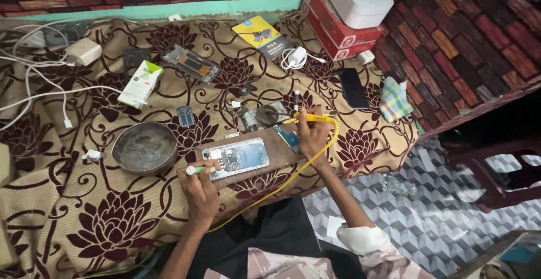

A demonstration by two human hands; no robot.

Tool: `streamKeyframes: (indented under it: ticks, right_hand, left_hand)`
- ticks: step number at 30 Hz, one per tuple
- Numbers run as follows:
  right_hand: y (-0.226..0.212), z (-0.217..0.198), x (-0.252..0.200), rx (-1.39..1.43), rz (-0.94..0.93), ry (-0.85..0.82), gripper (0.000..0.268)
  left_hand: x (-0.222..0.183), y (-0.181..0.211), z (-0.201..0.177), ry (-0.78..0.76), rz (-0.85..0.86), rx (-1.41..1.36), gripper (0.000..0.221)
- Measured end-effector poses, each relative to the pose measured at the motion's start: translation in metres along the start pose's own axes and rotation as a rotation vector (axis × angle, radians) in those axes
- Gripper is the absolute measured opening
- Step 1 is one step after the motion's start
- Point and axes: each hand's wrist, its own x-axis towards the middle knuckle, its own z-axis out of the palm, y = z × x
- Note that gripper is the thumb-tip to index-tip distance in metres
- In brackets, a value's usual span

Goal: The person sits on the floor and uses a hot air gun and a small green tool to work on a disassembled mobile phone motherboard placed on a wooden board. The person repeatedly applies heat to specific areas of the circuit board while holding the board steady.

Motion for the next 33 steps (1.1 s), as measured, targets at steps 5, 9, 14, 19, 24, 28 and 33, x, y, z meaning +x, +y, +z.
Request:
streamKeyframes:
  ticks: [5, 9, 14, 19, 24, 28, 33]
  right_hand:
    - [0.004, -0.002, 0.0, 0.002, 0.014, -0.054, 0.023]
    - [0.021, 0.002, -0.007, 0.164, 0.091, 0.041, 0.025]
    - [0.047, -0.001, -0.041, 0.623, 0.331, 0.223, 0.032]
    - [0.063, 0.018, -0.11, 0.829, 0.379, 0.152, 0.038]
    - [0.078, 0.028, -0.127, 0.884, 0.319, 0.076, 0.033]
    - [0.088, 0.029, -0.131, 0.863, 0.291, 0.121, 0.035]
    - [0.092, 0.031, -0.136, 0.902, 0.296, 0.127, 0.034]
  left_hand:
    - [0.004, 0.001, 0.002, 0.007, 0.016, -0.017, 0.033]
    - [0.001, 0.004, -0.002, -0.002, 0.002, 0.001, 0.033]
    - [0.007, 0.01, 0.0, 0.0, -0.048, 0.009, 0.034]
    - [0.003, 0.006, -0.002, 0.0, -0.036, -0.013, 0.033]
    - [0.003, 0.005, 0.001, 0.009, -0.053, -0.07, 0.032]
    - [0.001, 0.006, -0.001, -0.01, -0.041, -0.044, 0.031]
    - [0.002, 0.007, -0.001, -0.015, -0.073, -0.075, 0.033]
